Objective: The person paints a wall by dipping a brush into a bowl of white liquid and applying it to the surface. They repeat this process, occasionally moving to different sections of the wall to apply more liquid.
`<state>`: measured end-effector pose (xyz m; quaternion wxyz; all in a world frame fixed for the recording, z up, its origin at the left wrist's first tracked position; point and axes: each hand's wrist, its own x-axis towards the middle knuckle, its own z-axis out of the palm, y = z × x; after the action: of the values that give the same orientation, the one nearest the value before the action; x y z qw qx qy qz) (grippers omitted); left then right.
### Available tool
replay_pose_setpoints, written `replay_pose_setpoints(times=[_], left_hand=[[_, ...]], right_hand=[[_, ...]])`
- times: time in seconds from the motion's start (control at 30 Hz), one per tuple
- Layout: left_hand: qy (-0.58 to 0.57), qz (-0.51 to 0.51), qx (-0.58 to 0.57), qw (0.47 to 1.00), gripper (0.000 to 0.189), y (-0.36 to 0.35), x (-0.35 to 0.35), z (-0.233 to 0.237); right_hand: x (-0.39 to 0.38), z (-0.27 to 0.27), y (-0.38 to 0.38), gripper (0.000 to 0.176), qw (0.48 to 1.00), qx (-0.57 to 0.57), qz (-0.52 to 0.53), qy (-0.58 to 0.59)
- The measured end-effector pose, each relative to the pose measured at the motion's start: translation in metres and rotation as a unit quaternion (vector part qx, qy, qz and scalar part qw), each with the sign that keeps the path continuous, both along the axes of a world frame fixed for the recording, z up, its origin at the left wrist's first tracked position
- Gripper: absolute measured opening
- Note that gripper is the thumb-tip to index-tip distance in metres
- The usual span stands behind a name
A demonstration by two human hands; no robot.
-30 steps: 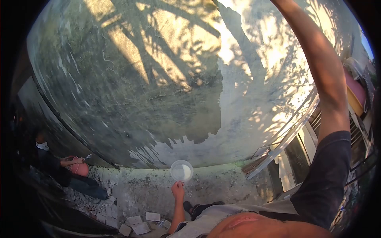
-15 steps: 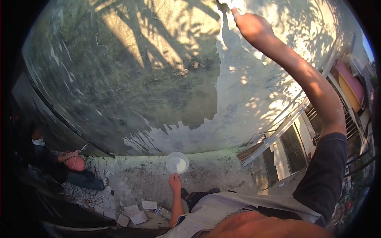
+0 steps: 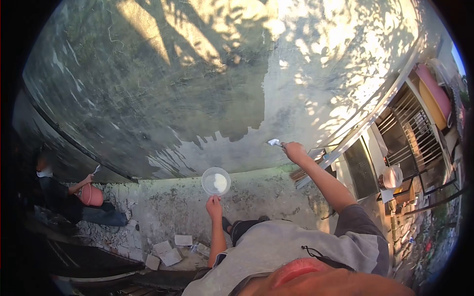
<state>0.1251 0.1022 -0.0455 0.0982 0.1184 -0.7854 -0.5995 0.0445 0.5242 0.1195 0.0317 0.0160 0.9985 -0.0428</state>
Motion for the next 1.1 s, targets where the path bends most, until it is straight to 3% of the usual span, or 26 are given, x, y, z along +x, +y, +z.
replay_pose_setpoints(times=[0.1,0.17,0.27,0.43,0.53,0.63,0.7,0.77,0.87,1.1], left_hand=[[0.026,0.000,-0.011,1.000,0.033,0.005,-0.001,0.009],[0.018,-0.002,-0.005,1.000,0.033,0.005,-0.002,0.017],[0.004,-0.001,-0.005,1.000,0.033,0.005,0.001,0.023],[0.009,0.011,0.002,1.000,0.033,-0.001,0.014,0.005],[-0.009,0.001,-0.021,1.000,0.033,-0.002,0.021,0.003],[-0.034,-0.015,-0.035,0.999,0.033,-0.002,0.018,0.000],[-0.029,-0.004,-0.011,0.999,0.032,0.003,0.014,-0.001],[-0.028,-0.015,-0.013,0.999,0.032,0.009,0.012,0.007],[-0.022,-0.028,-0.012,0.999,0.032,0.018,0.006,0.012],[-0.020,-0.026,-0.021,0.999,0.032,0.013,0.005,0.006]], right_hand=[[-0.020,0.026,0.001,0.030,0.998,-0.012,0.025,0.050],[-0.039,0.073,0.005,0.032,0.995,-0.011,-0.001,0.101],[-0.039,0.186,0.009,0.031,0.966,-0.037,-0.024,0.254],[-0.009,0.316,0.004,0.030,0.838,-0.066,0.010,0.541],[0.012,0.365,-0.018,0.037,0.746,-0.128,0.060,0.651],[0.007,0.364,-0.019,0.043,0.766,-0.173,-0.003,0.619],[-0.036,0.326,-0.001,0.039,0.689,-0.134,0.070,0.709],[-0.043,0.277,-0.004,0.037,0.823,-0.112,-0.092,0.549],[-0.059,0.169,-0.005,0.048,0.908,-0.046,-0.123,0.399],[0.011,-0.105,-0.023,0.042,0.967,-0.159,-0.127,0.153]])
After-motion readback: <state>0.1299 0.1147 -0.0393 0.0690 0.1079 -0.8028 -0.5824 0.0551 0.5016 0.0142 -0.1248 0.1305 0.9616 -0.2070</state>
